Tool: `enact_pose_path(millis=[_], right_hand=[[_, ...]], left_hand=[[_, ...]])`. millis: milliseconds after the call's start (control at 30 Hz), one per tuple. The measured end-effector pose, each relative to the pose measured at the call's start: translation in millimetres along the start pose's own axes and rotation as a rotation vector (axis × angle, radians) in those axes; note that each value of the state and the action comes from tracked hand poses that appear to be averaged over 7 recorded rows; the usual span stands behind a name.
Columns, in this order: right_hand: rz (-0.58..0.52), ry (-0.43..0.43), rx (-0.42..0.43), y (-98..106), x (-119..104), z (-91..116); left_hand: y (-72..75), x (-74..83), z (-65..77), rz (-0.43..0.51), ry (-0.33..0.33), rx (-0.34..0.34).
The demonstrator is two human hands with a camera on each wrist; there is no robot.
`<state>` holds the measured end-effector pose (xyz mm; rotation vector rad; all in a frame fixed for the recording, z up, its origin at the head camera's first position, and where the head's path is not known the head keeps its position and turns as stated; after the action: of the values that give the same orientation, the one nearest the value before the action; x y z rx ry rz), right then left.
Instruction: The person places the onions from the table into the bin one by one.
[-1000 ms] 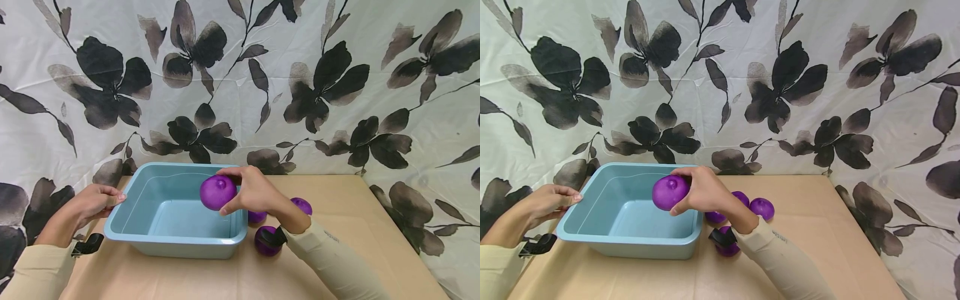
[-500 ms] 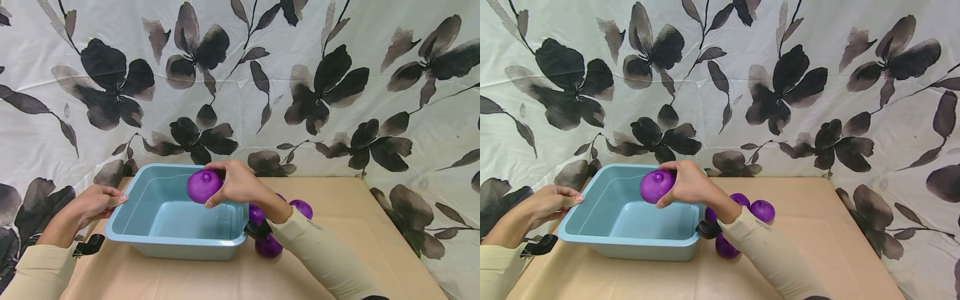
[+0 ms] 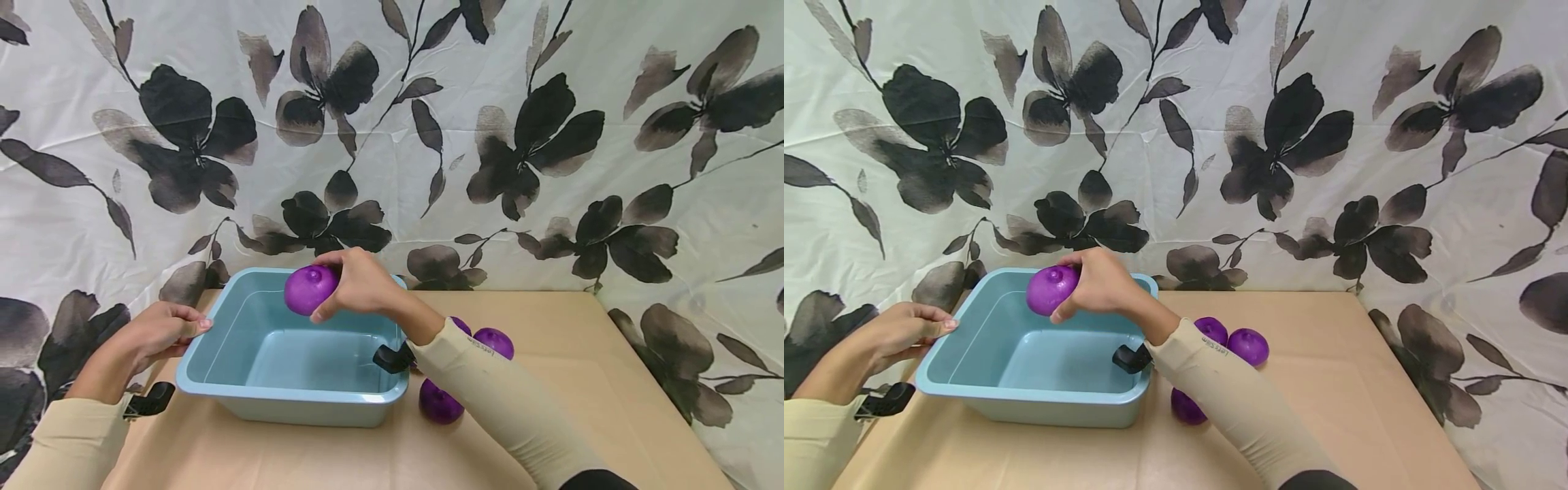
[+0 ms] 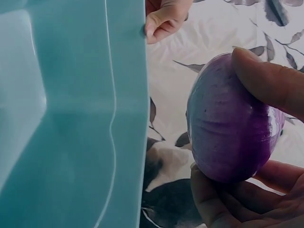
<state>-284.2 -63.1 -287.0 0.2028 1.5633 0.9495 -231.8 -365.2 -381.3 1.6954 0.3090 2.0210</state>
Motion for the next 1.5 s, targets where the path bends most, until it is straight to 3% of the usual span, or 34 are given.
enact_pose_path(millis=[267,767,1000,1233,1500], right_hand=[[0.024,0.025,-0.034,-25.4,-8.8,-22.7],[0.053,-0.028,0.005,-52.2,-2.7,-58.1],[0.073,-0.022,-0.041,-66.5,-6.0,-70.3],[0.141,0.024,-0.055,-82.0,-11.0,-80.6],[0.224,-0.021,-0.08,-98.1,-3.7,-91.8]], left_hand=[[0.8,-2.6,0.5,-0.009,0.009,0.002],[3.9,4.7,-6.7,-0.027,0.005,0.001],[6.5,5.0,-8.4,-0.023,0.017,0.001],[5.0,3.2,-10.6,0.004,0.023,-0.002],[4.6,2.0,-12.6,0.008,0.027,0.0]])
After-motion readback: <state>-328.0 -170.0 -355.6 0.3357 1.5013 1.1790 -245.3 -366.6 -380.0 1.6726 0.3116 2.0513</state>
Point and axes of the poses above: each hand's wrist, its own z-axis away from the middle knuckle, its own y-axis out of the back of the hand, x = y × z, the point moved 8 cm from there along -z, towards the middle knuckle, and after that the axes turned 12 degrees about -y, right-handed, at the moved point
